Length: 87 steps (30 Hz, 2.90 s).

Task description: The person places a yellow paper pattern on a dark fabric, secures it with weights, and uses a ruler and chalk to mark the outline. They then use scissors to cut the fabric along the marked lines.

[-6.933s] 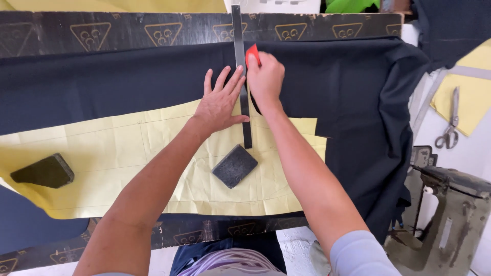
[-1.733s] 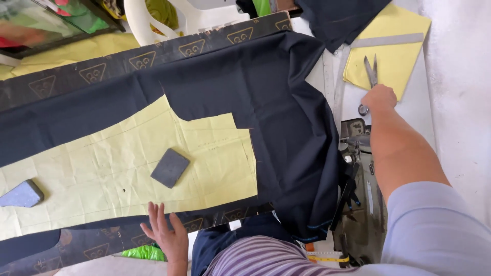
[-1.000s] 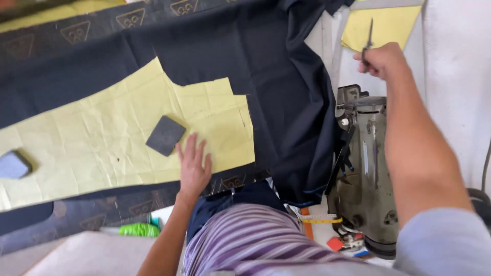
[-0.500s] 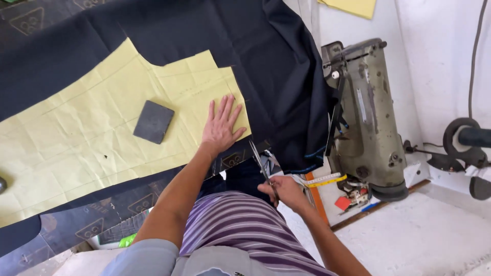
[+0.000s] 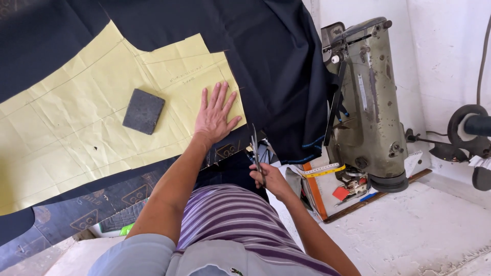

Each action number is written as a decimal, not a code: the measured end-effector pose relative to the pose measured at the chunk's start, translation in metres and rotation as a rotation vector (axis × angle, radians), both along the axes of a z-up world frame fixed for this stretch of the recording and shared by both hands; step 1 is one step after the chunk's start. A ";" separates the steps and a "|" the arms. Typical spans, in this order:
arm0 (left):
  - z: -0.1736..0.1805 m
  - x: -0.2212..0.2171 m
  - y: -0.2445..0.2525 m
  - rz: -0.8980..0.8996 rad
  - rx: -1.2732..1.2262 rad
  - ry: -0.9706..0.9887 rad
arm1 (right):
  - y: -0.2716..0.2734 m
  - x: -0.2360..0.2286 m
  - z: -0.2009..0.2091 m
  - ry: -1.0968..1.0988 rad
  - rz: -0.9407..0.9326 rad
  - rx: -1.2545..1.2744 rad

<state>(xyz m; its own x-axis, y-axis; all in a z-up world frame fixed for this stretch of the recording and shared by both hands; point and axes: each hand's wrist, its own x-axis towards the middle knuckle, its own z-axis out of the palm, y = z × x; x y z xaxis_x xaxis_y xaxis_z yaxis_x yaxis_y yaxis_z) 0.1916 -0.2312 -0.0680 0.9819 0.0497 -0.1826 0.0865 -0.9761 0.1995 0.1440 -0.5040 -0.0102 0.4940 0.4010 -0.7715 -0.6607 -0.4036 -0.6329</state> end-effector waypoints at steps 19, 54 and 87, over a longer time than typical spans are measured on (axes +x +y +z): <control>-0.003 0.001 0.001 0.008 -0.066 -0.018 | 0.014 0.005 -0.011 -0.029 0.008 -0.142; -0.006 0.005 0.005 0.004 0.007 -0.026 | 0.075 0.067 0.004 -0.165 0.108 -0.236; -0.001 0.009 0.009 0.008 -0.054 0.006 | 0.091 0.082 -0.022 -0.155 0.122 -0.240</control>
